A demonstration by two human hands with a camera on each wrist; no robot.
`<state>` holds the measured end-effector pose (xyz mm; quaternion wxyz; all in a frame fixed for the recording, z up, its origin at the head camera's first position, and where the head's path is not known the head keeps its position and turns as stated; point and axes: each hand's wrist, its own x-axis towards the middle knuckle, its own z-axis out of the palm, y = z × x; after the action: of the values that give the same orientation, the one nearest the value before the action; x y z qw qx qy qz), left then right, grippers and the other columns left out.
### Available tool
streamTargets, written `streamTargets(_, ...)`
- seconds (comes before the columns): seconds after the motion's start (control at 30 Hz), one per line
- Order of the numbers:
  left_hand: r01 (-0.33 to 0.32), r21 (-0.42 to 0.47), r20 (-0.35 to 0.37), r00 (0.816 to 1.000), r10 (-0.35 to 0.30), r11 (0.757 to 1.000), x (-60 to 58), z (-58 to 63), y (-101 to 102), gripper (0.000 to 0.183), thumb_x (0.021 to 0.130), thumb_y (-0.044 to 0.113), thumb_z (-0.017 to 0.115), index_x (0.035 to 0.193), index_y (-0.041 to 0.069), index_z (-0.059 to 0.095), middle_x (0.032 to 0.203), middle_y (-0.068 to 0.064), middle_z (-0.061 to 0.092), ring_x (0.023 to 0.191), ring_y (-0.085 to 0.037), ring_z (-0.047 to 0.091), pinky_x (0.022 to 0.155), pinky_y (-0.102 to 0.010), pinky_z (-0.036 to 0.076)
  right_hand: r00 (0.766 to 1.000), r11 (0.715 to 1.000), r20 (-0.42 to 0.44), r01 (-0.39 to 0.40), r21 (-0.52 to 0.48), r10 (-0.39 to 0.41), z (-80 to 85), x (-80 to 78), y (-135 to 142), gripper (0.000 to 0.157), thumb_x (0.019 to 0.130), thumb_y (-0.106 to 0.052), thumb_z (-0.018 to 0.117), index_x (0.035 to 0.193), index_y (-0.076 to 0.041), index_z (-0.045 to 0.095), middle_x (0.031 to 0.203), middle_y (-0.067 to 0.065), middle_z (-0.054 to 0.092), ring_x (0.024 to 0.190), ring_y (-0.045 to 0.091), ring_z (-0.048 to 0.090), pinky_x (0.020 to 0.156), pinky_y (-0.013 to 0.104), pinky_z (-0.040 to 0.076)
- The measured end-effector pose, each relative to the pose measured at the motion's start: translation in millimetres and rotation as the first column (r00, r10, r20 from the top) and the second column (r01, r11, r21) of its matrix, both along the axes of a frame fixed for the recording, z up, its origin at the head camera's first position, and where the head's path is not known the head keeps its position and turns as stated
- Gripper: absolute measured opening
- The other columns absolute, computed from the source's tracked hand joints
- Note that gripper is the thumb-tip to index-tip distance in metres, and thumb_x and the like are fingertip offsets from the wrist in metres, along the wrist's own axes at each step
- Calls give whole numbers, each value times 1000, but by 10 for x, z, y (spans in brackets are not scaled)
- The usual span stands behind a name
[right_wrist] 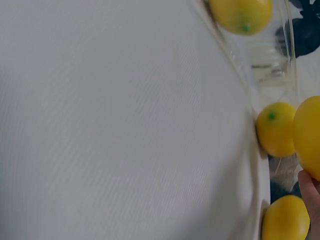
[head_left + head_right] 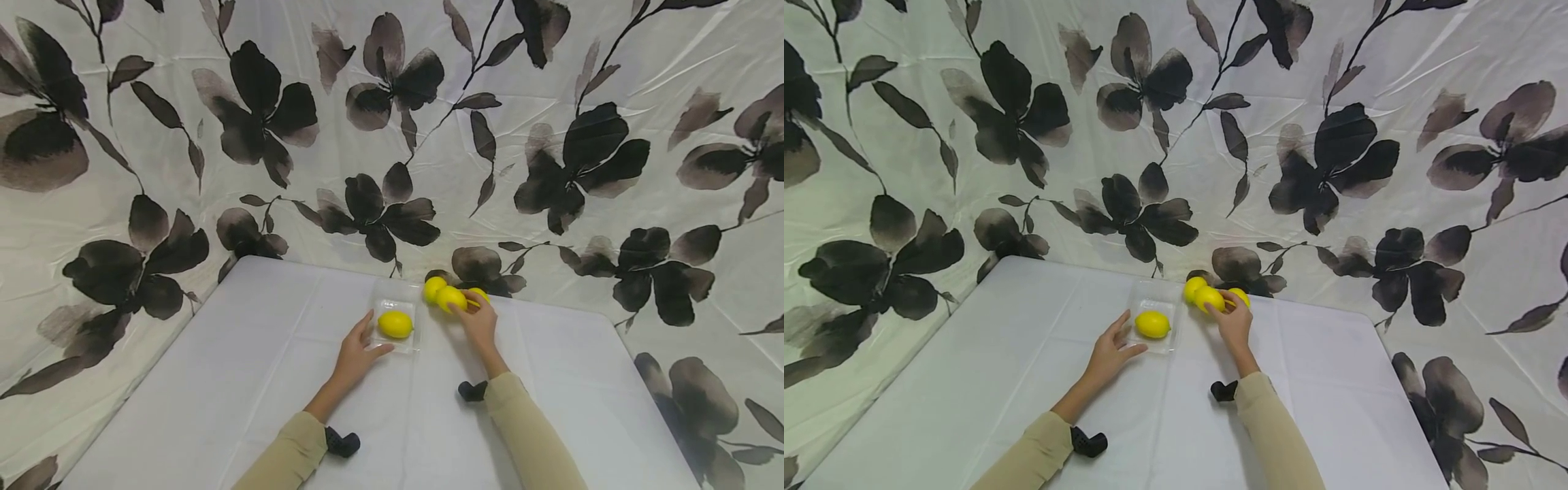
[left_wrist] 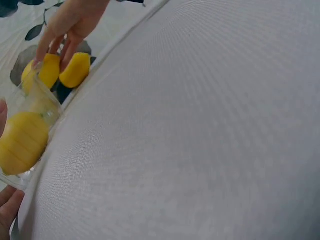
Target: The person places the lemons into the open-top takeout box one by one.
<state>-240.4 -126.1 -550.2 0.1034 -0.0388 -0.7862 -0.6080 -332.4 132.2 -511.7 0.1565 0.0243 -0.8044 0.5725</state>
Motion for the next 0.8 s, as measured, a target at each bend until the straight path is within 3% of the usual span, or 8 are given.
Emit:
streamTargets(0.37, 1, -11, 2, 1000, -1, 1000, 8, 21, 9, 90, 71, 34, 80, 145, 13, 34, 149, -5, 32, 130, -28, 41, 101, -36, 44, 996, 996, -22, -81, -29, 81, 158, 11, -494, 46, 75, -24, 79, 115, -6, 63, 118, 10, 60, 104, 29, 60, 91, 38, 53)
streamTargets(0.63, 19, 6, 14, 1000, -19, 1000, 41, 13, 18, 87, 73, 31, 79, 145, 14, 33, 150, -4, 32, 129, -28, 42, 101, -36, 44, 993, 987, -75, -80, 138, 91, 139, 62, -783, 44, 76, -20, 79, 114, -6, 64, 113, 10, 61, 106, 26, 59, 91, 37, 53)
streamTargets(0.8, 21, 27, -5, 1000, -21, 999, 51, 37, 7, 84, 75, 27, 78, 145, 11, 34, 149, -8, 32, 130, -32, 40, 100, -40, 44, 985, 971, -70, -145, 192, 161, 167, 97, -925, 42, 76, -19, 78, 113, -7, 64, 113, 9, 61, 106, 26, 59, 91, 38, 52)
